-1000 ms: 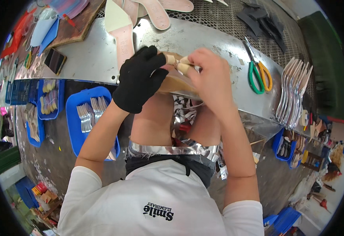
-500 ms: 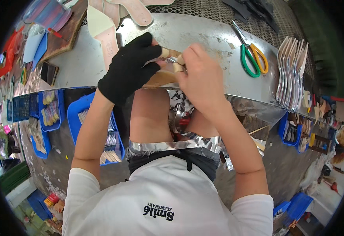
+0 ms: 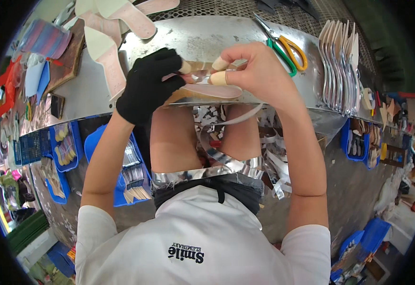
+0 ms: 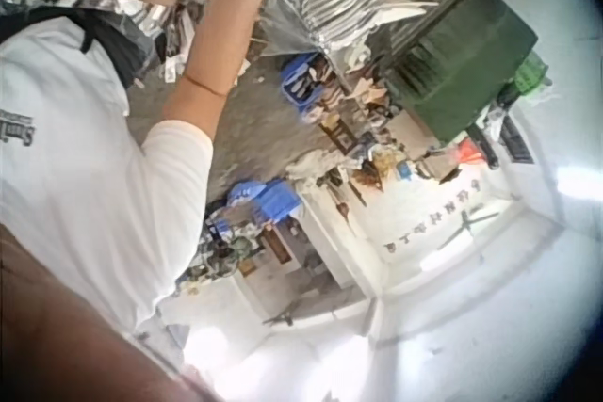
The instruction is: The recorder is assembling and trimming components for shoe insoles at a workstation.
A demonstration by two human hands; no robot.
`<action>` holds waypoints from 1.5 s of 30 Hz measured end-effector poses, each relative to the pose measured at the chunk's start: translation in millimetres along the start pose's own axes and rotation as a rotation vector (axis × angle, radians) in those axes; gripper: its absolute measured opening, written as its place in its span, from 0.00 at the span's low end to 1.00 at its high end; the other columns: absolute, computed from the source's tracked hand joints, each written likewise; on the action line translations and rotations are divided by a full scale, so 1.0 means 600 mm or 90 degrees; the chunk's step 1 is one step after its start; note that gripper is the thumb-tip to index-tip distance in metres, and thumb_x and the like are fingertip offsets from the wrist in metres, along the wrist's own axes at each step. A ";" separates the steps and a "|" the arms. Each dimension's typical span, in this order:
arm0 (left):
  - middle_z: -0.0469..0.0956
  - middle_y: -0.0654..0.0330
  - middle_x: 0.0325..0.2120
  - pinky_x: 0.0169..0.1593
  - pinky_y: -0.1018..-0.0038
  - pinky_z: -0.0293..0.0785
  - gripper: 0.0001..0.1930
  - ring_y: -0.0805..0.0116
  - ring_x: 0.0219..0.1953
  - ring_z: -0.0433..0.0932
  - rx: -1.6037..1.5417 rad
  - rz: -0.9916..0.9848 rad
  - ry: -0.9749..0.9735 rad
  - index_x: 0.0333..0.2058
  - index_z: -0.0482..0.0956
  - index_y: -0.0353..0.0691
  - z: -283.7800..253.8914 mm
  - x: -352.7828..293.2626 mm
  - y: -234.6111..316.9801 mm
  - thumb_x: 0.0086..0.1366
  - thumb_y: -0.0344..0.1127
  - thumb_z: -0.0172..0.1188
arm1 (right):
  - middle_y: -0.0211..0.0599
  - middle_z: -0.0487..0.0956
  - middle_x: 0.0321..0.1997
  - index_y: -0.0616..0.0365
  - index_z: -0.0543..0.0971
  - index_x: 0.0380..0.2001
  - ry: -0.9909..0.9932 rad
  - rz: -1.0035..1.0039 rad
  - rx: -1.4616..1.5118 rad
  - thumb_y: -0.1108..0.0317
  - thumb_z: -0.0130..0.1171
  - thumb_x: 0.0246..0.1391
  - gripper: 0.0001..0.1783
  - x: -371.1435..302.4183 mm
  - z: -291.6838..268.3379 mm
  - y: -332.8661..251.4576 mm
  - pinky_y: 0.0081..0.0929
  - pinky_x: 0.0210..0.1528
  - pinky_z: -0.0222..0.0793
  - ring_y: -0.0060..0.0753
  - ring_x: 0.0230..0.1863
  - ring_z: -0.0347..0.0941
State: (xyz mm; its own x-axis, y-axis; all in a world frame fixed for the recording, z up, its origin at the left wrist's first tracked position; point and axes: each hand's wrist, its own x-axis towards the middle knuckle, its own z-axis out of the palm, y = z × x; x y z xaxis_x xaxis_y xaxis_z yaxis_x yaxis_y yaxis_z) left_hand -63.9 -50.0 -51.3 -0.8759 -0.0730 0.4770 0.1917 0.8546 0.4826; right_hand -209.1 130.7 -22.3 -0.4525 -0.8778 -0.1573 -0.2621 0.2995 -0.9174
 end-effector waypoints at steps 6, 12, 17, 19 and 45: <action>0.72 0.63 0.24 0.30 0.70 0.71 0.08 0.63 0.30 0.74 0.070 0.046 -0.027 0.27 0.76 0.44 0.009 -0.001 0.003 0.46 0.34 0.64 | 0.28 0.71 0.30 0.62 0.81 0.26 0.165 -0.327 -0.193 0.78 0.66 0.40 0.07 -0.022 0.019 0.071 0.15 0.24 0.58 0.16 0.25 0.65; 0.72 0.63 0.25 0.32 0.68 0.69 0.11 0.61 0.29 0.72 0.176 0.080 0.007 0.26 0.75 0.42 0.031 0.005 0.029 0.46 0.37 0.67 | 0.31 0.71 0.27 0.64 0.77 0.27 0.136 -0.314 -0.166 0.77 0.63 0.42 0.06 -0.018 0.024 0.085 0.19 0.22 0.59 0.20 0.22 0.65; 0.73 0.63 0.32 0.41 0.61 0.68 0.15 0.60 0.36 0.73 0.259 0.090 -0.014 0.29 0.75 0.42 -0.002 0.011 0.064 0.43 0.39 0.68 | 0.34 0.71 0.24 0.64 0.75 0.26 0.145 -0.360 -0.305 0.75 0.62 0.42 0.06 -0.036 0.023 0.043 0.21 0.22 0.60 0.27 0.20 0.65; 0.74 0.64 0.39 0.45 0.57 0.67 0.17 0.57 0.42 0.73 0.262 0.132 -0.028 0.33 0.77 0.43 -0.040 0.011 0.105 0.43 0.41 0.68 | 0.35 0.70 0.24 0.64 0.75 0.25 0.140 -0.368 -0.297 0.75 0.62 0.42 0.06 -0.069 0.036 -0.005 0.22 0.21 0.59 0.29 0.20 0.65; 0.78 0.63 0.19 0.31 0.79 0.69 0.12 0.79 0.24 0.73 -0.651 -0.491 -0.040 0.27 0.80 0.34 -0.145 -0.142 0.173 0.61 0.38 0.57 | 0.19 0.66 0.19 0.57 0.69 0.32 0.100 -0.036 0.475 0.58 0.67 0.47 0.20 -0.172 0.144 -0.037 0.12 0.15 0.50 0.09 0.16 0.59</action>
State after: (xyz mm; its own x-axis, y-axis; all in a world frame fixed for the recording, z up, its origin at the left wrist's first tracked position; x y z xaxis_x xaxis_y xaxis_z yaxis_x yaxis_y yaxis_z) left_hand 69.2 0.5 21.9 -0.9256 -0.3226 -0.1980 -0.1449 -0.1812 0.9727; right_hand -82.9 182.1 -17.4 -0.5859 -0.8043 -0.0996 0.3314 -0.1256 -0.9351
